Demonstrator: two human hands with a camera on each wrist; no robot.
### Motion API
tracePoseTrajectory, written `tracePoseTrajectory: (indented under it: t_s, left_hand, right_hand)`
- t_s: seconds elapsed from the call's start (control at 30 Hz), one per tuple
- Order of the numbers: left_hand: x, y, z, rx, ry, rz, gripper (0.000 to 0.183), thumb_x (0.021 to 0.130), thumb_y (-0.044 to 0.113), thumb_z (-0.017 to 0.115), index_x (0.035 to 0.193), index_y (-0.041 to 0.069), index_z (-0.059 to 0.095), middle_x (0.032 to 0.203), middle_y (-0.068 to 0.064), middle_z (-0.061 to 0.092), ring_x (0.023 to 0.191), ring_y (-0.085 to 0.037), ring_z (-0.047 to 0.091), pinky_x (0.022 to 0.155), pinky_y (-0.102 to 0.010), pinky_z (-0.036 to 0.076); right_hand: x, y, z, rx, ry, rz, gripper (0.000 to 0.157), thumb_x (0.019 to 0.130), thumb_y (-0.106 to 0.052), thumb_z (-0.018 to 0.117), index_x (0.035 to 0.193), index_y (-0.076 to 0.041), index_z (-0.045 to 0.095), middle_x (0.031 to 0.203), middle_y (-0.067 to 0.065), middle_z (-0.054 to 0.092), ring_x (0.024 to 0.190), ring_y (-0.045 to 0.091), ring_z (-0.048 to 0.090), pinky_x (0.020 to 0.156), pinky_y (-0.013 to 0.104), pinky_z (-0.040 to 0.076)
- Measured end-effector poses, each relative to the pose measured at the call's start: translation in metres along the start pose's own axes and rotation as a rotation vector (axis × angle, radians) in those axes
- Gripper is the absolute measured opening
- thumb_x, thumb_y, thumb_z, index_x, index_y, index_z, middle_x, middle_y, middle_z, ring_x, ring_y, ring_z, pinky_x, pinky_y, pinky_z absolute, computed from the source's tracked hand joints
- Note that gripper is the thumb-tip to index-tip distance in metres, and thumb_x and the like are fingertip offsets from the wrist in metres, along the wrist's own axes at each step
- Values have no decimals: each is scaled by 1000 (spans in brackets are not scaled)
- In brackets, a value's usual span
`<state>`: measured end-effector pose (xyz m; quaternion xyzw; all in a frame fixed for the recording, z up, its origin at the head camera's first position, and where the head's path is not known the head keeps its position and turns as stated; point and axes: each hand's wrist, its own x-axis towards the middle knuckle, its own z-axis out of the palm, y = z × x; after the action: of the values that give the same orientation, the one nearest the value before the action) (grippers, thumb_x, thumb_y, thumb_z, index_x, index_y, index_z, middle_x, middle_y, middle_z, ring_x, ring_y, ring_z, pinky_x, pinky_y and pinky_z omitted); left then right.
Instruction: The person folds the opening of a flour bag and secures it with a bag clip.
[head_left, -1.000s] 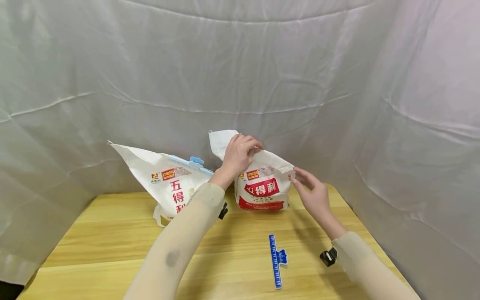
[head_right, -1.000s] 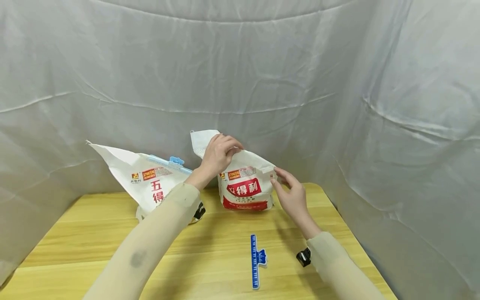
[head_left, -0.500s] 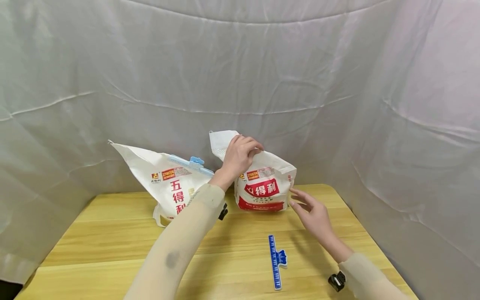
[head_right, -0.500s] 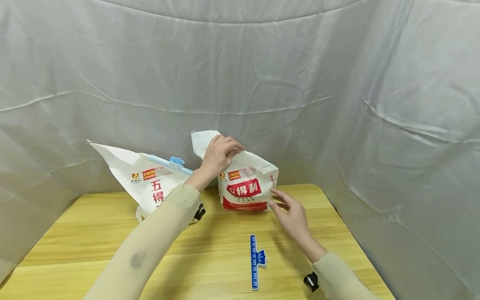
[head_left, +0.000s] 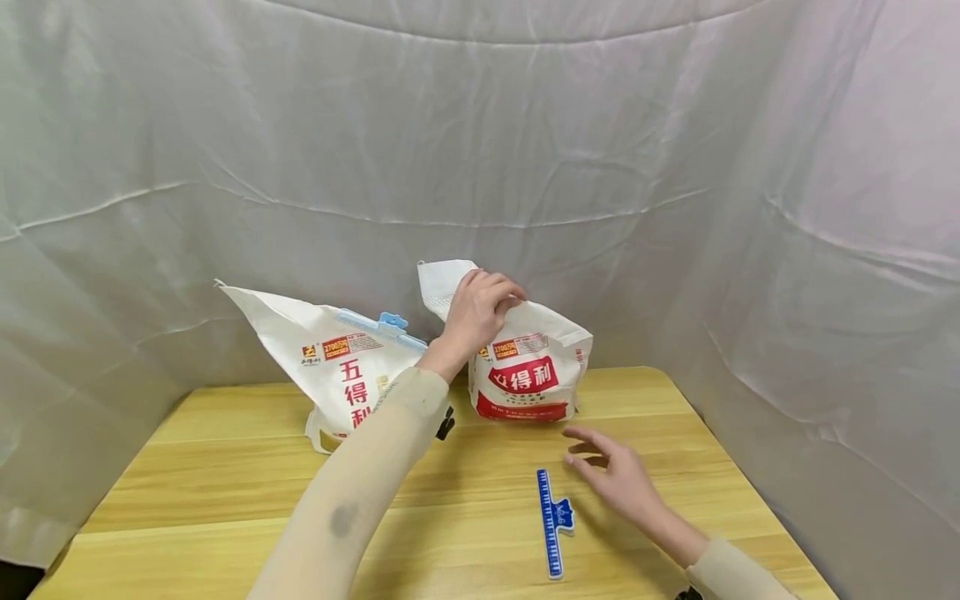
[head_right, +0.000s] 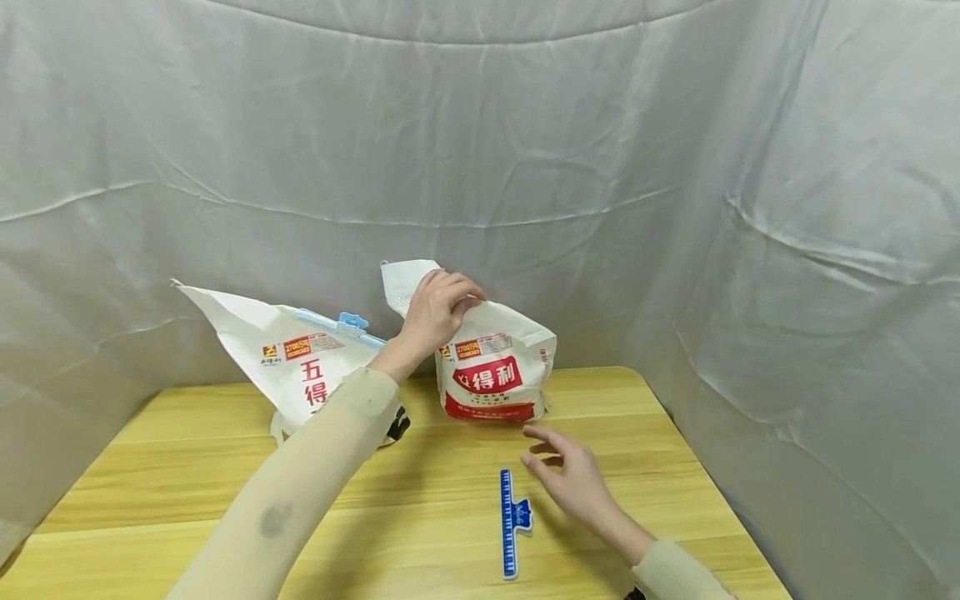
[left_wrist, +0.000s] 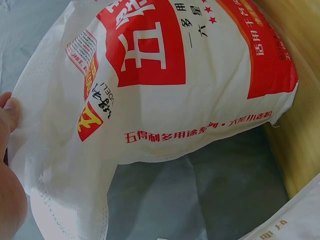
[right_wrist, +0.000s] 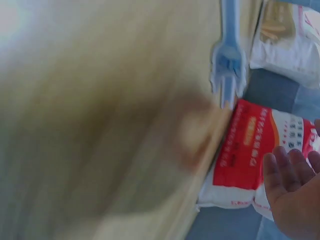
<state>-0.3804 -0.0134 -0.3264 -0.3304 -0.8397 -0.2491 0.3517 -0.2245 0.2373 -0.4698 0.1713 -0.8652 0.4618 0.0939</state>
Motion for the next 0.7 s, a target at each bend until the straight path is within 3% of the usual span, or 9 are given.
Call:
tracePoseTrajectory:
  t_s: [0.2,0.33,0.7]
  left_hand:
    - [-1,1,0,-6,2,-4,11,97,10,72,100,16,80,103,2,77,100,-21,63,108,-37,41]
    - [-1,1,1,-8,3,1,11,97,9,72,100,16,80,103,2,77,100,-21,63,107,-37,41]
    - [-3,0,1,-5,2,1,11,98,10,71,101,16,80,102,3,76,100,-20,62,107,-37,41]
  right_hand:
    - [-15,2,6,27,-130,47,45,94,-13,77,136,-3,62,132,19,67,104,26,72,87,26,59]
    - [-22,4,8,-2,-192,74,47,94,-11,76,136,2,61,130,21,66,100,21,71,84,25,59]
    - [-31,11,7,-61,-326,108,44,92,-16,79,129,4,65,113,8,70,87,8,62,76,23,56]
